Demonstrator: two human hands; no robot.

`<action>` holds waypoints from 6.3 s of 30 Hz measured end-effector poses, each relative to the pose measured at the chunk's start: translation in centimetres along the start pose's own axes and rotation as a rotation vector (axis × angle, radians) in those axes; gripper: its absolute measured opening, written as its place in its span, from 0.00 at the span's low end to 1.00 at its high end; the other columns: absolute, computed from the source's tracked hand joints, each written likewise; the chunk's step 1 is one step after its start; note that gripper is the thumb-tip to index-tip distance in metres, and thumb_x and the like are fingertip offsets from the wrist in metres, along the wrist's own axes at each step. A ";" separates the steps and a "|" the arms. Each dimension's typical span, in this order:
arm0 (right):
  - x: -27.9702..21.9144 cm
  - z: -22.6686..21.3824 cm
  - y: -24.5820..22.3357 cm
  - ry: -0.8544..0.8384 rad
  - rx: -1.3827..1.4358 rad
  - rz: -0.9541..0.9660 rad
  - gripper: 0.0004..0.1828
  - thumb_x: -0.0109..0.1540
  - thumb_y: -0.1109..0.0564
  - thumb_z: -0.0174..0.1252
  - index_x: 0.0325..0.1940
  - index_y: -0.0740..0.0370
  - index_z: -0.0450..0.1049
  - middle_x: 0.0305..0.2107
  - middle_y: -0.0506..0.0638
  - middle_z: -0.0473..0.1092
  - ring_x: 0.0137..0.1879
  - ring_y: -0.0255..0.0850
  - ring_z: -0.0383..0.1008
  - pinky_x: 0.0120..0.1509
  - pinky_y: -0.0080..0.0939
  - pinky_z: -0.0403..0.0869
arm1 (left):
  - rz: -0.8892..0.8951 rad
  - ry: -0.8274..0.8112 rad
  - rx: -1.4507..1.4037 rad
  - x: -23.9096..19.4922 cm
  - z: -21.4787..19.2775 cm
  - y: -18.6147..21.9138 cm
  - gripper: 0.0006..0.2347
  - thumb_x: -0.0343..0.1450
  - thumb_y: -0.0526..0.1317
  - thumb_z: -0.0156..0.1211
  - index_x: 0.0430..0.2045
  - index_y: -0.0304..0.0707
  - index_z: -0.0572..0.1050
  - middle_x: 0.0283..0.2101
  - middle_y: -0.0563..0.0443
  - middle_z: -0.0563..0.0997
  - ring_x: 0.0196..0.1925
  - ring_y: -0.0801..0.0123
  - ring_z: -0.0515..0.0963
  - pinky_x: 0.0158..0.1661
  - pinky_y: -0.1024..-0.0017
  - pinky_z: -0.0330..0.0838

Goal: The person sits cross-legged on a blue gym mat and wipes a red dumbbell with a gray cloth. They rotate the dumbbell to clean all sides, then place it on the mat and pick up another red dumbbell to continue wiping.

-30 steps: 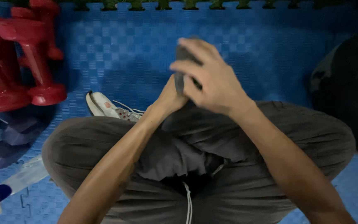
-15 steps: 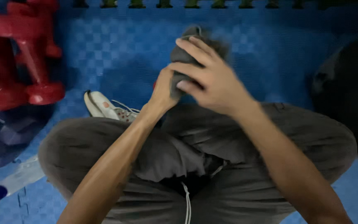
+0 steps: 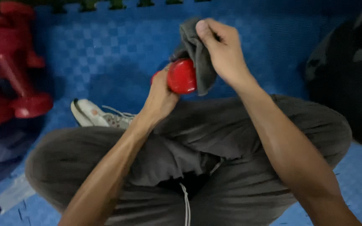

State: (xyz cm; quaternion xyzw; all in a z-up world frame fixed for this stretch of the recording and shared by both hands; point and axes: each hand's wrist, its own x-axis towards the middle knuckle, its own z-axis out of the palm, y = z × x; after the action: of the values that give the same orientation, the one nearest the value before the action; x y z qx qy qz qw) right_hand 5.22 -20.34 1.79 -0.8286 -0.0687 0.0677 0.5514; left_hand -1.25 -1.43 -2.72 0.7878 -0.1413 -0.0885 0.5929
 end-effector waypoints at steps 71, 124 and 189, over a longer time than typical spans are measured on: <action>0.8 9.1 2.3 -0.342 0.120 -0.303 0.28 0.65 0.47 0.61 0.65 0.58 0.62 0.51 0.56 0.73 0.51 0.50 0.76 0.54 0.48 0.75 | -0.151 -0.123 0.332 0.2 -10.2 7.5 0.29 0.73 0.34 0.61 0.71 0.39 0.57 0.66 0.33 0.57 0.65 0.33 0.64 0.60 0.45 0.68; -2.1 4.1 -3.4 -0.256 0.259 -0.060 0.13 0.68 0.48 0.49 0.51 0.55 0.71 0.39 0.43 0.69 0.46 0.36 0.70 0.58 0.39 0.69 | -0.113 0.159 0.134 0.6 -6.9 4.1 0.37 0.65 0.43 0.78 0.67 0.34 0.61 0.62 0.37 0.74 0.64 0.48 0.76 0.60 0.56 0.74; -2.8 0.9 -2.2 0.079 0.505 0.528 0.39 0.56 0.34 0.56 0.68 0.53 0.69 0.63 0.51 0.73 0.68 0.42 0.75 0.71 0.43 0.73 | 0.474 0.294 0.599 -1.7 -5.2 8.9 0.07 0.74 0.37 0.61 0.40 0.36 0.71 0.41 0.44 0.67 0.35 0.54 0.76 0.33 0.62 0.72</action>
State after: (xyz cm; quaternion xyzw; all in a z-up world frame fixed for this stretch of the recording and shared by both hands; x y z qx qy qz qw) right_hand 2.17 -19.18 3.56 -0.6574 0.1879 0.1904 0.7044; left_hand -2.34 1.55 7.24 0.8755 -0.2521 0.2091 0.3552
